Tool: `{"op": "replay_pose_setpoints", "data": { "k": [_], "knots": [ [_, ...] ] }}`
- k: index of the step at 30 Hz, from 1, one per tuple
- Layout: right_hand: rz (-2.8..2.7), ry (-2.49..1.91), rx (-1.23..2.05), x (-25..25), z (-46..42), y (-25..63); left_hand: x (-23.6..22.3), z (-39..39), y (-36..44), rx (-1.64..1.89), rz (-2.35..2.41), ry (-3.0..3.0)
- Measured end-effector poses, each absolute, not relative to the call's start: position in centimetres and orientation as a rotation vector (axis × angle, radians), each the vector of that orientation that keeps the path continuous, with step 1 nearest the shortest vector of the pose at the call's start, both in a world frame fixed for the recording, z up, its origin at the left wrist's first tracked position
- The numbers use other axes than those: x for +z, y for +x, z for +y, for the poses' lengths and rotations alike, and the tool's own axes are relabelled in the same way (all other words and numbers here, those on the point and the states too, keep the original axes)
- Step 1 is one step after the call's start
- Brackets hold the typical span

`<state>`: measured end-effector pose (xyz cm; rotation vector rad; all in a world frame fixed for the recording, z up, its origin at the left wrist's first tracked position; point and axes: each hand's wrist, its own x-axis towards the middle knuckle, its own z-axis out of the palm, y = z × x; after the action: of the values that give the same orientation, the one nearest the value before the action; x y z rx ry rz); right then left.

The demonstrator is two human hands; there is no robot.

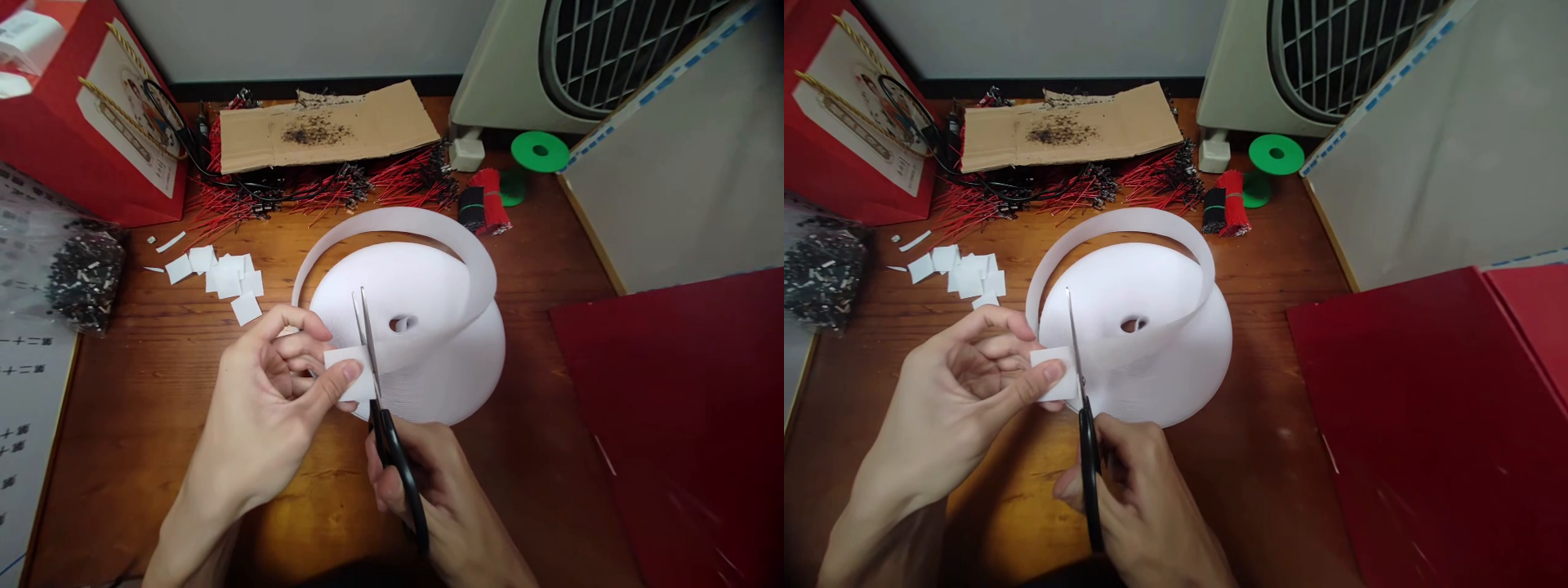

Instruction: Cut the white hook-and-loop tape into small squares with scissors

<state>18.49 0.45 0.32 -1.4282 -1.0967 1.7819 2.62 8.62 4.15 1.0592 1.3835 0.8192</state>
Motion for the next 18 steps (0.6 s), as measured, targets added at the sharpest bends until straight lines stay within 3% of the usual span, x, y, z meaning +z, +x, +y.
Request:
{"op": "replay_pose_setpoints", "data": {
  "k": [6, 11, 18],
  "knots": [
    [-1.043, -1.407, 1.83, 0.1, 0.8, 18.3, 2.9, 9.4, 0.7, 0.835, 1.408, 1.121],
    [-1.094, -1.383, 1.825, 0.1, 0.3, 19.1, 0.9, 11.7, -3.2, 0.944, 1.862, 1.232],
    [-1.056, -1.424, 1.944, 0.2, 0.2, 19.6, -0.9, 13.7, -5.9, 0.73, 2.101, 1.55]
  ]
}}
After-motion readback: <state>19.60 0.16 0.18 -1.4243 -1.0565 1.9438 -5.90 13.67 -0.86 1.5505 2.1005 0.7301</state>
